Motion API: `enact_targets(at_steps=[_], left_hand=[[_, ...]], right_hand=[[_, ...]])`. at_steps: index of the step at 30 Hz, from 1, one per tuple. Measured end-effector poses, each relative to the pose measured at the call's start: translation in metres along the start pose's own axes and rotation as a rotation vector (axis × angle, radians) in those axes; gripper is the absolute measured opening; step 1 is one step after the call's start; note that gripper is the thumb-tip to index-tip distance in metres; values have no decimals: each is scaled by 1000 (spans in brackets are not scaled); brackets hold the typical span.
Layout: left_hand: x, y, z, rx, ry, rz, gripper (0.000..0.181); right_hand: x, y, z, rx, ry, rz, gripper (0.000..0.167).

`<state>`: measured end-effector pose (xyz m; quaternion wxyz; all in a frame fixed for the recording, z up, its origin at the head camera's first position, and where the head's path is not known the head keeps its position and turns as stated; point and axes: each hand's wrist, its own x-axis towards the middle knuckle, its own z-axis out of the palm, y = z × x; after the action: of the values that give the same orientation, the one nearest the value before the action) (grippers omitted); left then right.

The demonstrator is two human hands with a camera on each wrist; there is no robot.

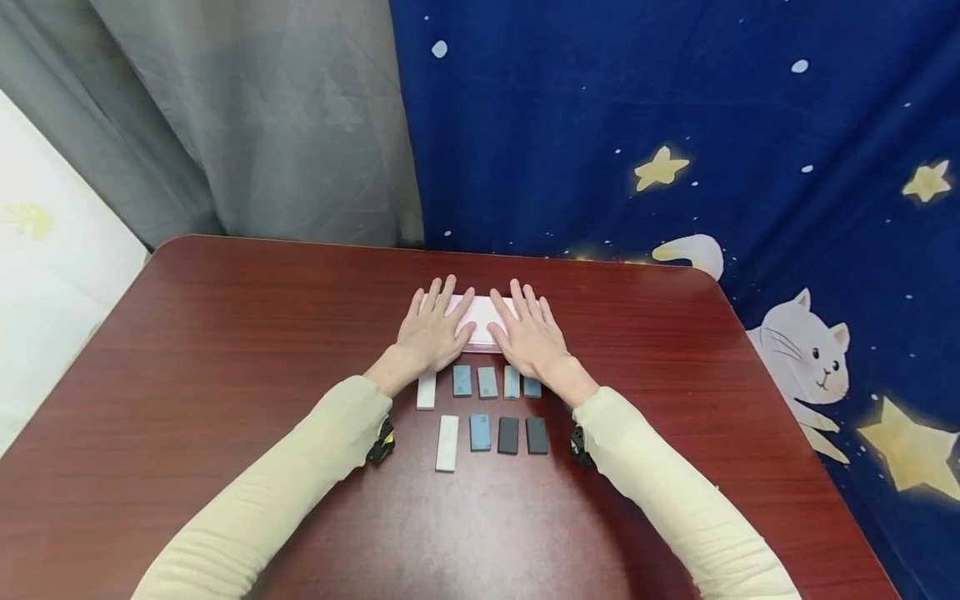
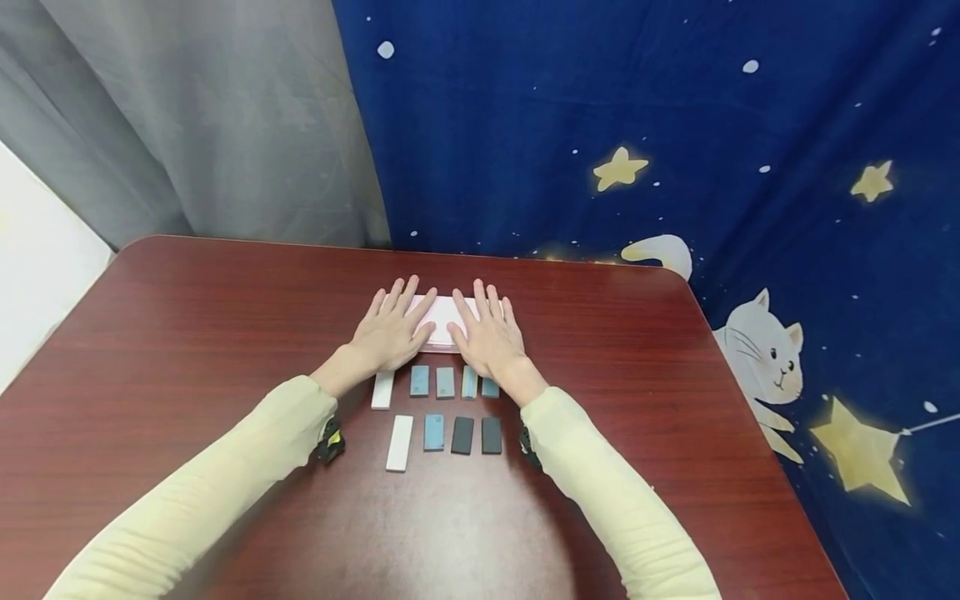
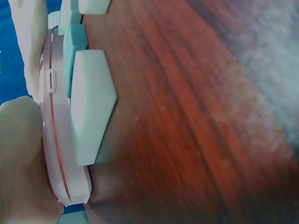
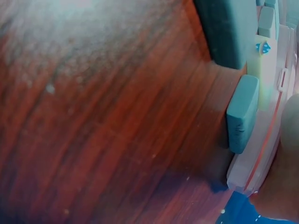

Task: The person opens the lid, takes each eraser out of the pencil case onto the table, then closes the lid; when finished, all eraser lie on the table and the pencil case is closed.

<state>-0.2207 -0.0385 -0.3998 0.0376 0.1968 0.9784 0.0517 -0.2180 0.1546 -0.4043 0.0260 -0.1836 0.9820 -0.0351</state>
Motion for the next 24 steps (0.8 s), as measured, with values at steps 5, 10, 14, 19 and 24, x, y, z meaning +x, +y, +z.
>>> enact_targets(at_steps=[5,10,14,19,24], left_hand=[[-4,-2,3,-11,-10,-4,60],[-6,-5,3,-24,-16,-2,60],[-5,-6,3,-36,-13,-5,60],[-5,-6,7,-45,10,-4,60],[-6,0,11,-60,62,19,60]], right_hand=[[0,-2,3,-11,-3,-27,61],[1,-3,3,-5,-11,-31,62],[2,-3,2,-1,-19,-35,62],[2,-2,0,21,-30,-43,62],[-4,5,0,63,-29,-40,63]])
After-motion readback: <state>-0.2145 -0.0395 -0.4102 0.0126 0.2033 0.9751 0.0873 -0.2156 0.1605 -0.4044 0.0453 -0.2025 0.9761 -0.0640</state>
